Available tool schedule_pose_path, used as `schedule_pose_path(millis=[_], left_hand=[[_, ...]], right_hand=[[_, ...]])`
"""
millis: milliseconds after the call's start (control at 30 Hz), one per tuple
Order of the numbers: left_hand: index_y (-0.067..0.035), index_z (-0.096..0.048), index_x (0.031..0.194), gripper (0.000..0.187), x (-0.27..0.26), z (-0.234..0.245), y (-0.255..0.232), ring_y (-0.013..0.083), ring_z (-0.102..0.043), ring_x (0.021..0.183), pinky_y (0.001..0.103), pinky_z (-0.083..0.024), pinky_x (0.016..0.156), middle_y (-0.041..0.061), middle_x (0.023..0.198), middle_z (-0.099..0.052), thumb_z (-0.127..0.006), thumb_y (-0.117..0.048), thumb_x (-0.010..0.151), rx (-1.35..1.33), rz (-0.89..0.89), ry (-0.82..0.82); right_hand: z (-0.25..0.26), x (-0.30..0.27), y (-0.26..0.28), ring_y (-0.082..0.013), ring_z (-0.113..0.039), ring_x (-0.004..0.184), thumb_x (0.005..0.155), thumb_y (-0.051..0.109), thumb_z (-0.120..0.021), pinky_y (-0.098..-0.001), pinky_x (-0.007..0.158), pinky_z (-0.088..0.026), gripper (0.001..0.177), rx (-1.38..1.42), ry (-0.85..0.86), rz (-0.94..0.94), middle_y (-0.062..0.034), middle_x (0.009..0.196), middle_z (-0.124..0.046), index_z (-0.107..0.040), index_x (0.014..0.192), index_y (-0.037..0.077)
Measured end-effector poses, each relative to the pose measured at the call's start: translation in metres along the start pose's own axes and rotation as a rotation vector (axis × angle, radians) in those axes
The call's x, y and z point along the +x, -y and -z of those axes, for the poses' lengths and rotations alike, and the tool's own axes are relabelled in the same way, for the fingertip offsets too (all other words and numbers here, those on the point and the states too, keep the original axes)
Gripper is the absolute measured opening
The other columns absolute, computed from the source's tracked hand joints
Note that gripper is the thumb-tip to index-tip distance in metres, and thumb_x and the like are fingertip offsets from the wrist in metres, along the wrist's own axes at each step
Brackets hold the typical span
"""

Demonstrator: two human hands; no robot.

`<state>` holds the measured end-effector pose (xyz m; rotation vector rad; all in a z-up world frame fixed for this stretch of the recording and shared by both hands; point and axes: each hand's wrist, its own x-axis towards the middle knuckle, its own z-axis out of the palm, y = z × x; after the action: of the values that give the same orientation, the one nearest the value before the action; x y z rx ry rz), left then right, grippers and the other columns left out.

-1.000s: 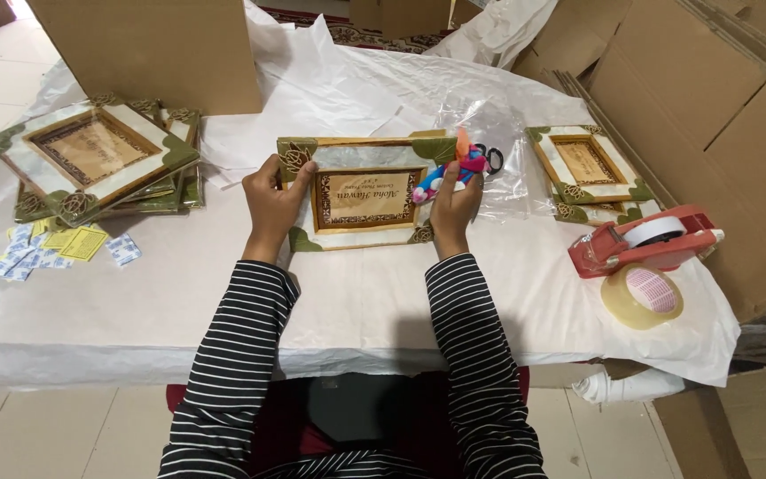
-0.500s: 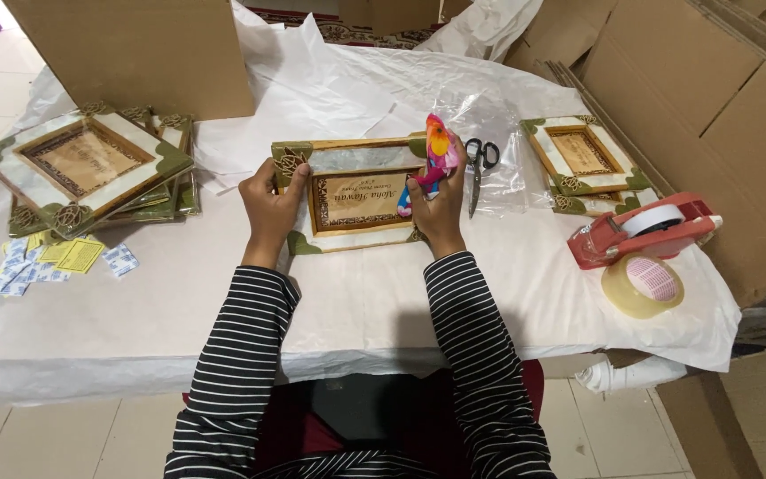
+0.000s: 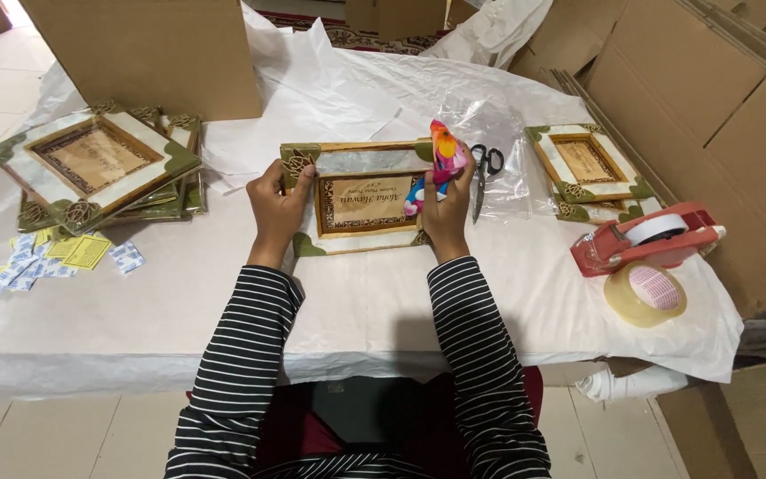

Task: Applying labels to the back of picture frames and using a colorful applicator tool to mark or clean them.

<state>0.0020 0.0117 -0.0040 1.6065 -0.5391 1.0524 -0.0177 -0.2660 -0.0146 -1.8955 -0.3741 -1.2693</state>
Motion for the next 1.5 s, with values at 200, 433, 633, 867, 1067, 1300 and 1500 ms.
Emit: schedule_pose_path(millis=[200,433,633,867,1067,1300,1500], left_hand=[[-0.01,-0.049,0.066,0.051,-0.003,-0.003,0.013,0.0153,-0.038,0.042,0.029,-0.033,0.048,0.007,0.045,-0.041,-0.079,-0.034,0.1,0.004,0.021,-0.001],[-0.011,-0.049,0.067,0.05,-0.001,-0.001,0.006,0.0189,-0.039,0.041,0.03,-0.033,0.048,0.008,0.045,-0.04,-0.078,-0.034,0.101,0.039,-0.003,-0.002],[-0.01,-0.049,0.068,0.049,-0.002,0.001,0.004,0.0171,-0.039,0.042,0.03,-0.033,0.048,0.009,0.046,-0.041,-0.078,-0.033,0.101,0.025,-0.001,0.005],[-0.011,-0.049,0.067,0.049,0.0,0.002,-0.001,0.0165,-0.038,0.042,0.029,-0.033,0.048,0.007,0.045,-0.04,-0.077,-0.033,0.101,0.022,0.008,0.008],[-0.011,-0.049,0.067,0.05,0.002,0.003,-0.003,0.0156,-0.038,0.041,0.029,-0.032,0.047,0.007,0.044,-0.039,-0.076,-0.035,0.102,0.03,0.007,0.007],[-0.011,-0.049,0.067,0.05,-0.002,0.0,0.008,0.0171,-0.039,0.041,0.029,-0.033,0.048,0.008,0.044,-0.04,-0.076,-0.035,0.101,0.029,0.017,0.006],[-0.01,-0.05,0.067,0.05,0.001,0.001,0.0,0.0156,-0.039,0.043,0.03,-0.033,0.048,0.008,0.045,-0.041,-0.076,-0.036,0.101,0.029,0.041,0.015]], right_hand=[[0.001,-0.002,-0.004,-0.0494,-0.048,0.134,0.107,0.008,-0.046,-0.0554,0.117,-0.035,0.039,0.0,-0.069,0.006,-0.0286,0.132,-0.052,-0.041,0.144,-0.003],[0.0,-0.006,-0.023,-0.0497,-0.047,0.135,0.105,0.001,-0.043,-0.0558,0.118,-0.032,0.04,0.009,-0.149,0.005,-0.0283,0.139,-0.052,-0.047,0.144,-0.006],[-0.009,-0.012,-0.053,-0.0376,-0.052,0.135,0.088,-0.006,-0.051,-0.0489,0.119,-0.034,0.049,-0.111,-0.098,0.072,-0.0139,0.141,-0.051,-0.062,0.135,0.004],[-0.007,-0.003,-0.017,-0.0442,-0.046,0.137,0.1,0.036,-0.063,-0.0544,0.118,-0.031,0.047,-0.064,0.018,0.197,-0.0218,0.145,-0.039,-0.063,0.134,0.004],[-0.01,0.001,-0.022,-0.0427,-0.049,0.133,0.106,0.021,-0.053,-0.0539,0.116,-0.033,0.034,-0.065,-0.04,0.189,-0.0201,0.139,-0.043,-0.067,0.132,0.003],[-0.006,0.003,0.007,-0.0389,-0.053,0.128,0.109,0.018,-0.049,-0.0516,0.112,-0.038,0.037,-0.057,-0.08,0.13,-0.0159,0.136,-0.047,-0.058,0.143,0.007],[-0.007,0.003,0.009,-0.0398,-0.051,0.13,0.11,0.018,-0.048,-0.0526,0.112,-0.037,0.038,-0.073,-0.063,0.09,-0.0167,0.138,-0.046,-0.055,0.145,0.008]])
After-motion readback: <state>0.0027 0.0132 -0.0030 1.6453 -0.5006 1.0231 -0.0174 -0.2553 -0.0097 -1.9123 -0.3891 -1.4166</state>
